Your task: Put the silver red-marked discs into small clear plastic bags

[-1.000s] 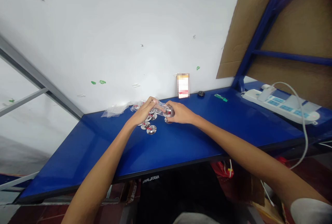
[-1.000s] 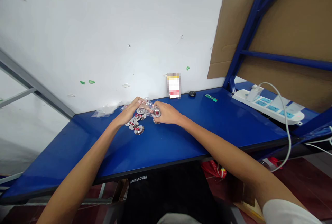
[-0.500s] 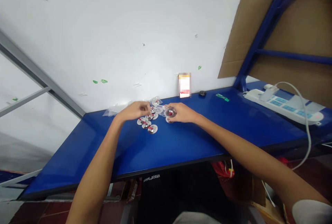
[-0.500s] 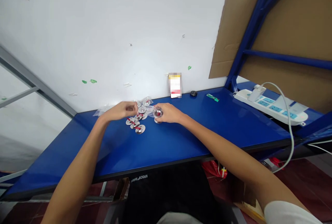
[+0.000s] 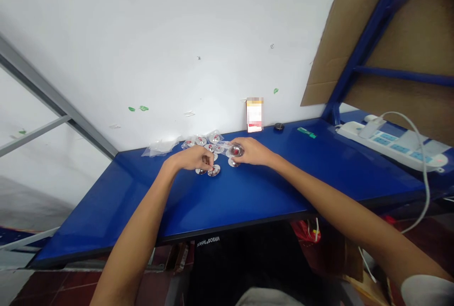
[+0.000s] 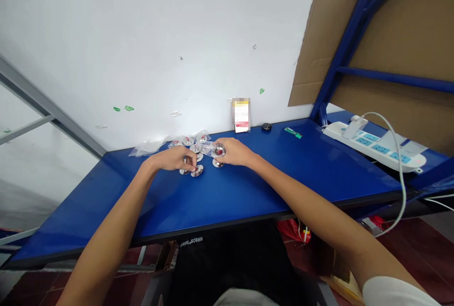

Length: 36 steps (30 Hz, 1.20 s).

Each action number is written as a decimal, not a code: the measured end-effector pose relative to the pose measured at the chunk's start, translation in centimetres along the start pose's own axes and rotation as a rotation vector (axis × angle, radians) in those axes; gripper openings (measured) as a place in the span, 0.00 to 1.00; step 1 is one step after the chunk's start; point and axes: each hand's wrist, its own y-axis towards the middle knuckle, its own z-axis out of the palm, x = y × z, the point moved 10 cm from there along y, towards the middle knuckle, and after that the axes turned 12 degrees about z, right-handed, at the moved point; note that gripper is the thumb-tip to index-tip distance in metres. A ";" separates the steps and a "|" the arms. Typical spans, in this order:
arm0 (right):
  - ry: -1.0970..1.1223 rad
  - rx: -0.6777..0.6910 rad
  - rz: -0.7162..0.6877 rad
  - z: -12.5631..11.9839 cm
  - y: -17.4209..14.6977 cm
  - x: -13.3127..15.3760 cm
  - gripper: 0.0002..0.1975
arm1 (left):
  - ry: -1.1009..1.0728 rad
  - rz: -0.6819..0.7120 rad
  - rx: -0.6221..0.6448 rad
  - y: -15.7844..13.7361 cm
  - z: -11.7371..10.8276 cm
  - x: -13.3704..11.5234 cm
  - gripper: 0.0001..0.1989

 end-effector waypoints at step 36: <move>-0.014 -0.071 -0.095 -0.7 -0.6 0.9 0.26 | -0.502 -0.033 -0.525 0.1 -2.5 1.7 0.17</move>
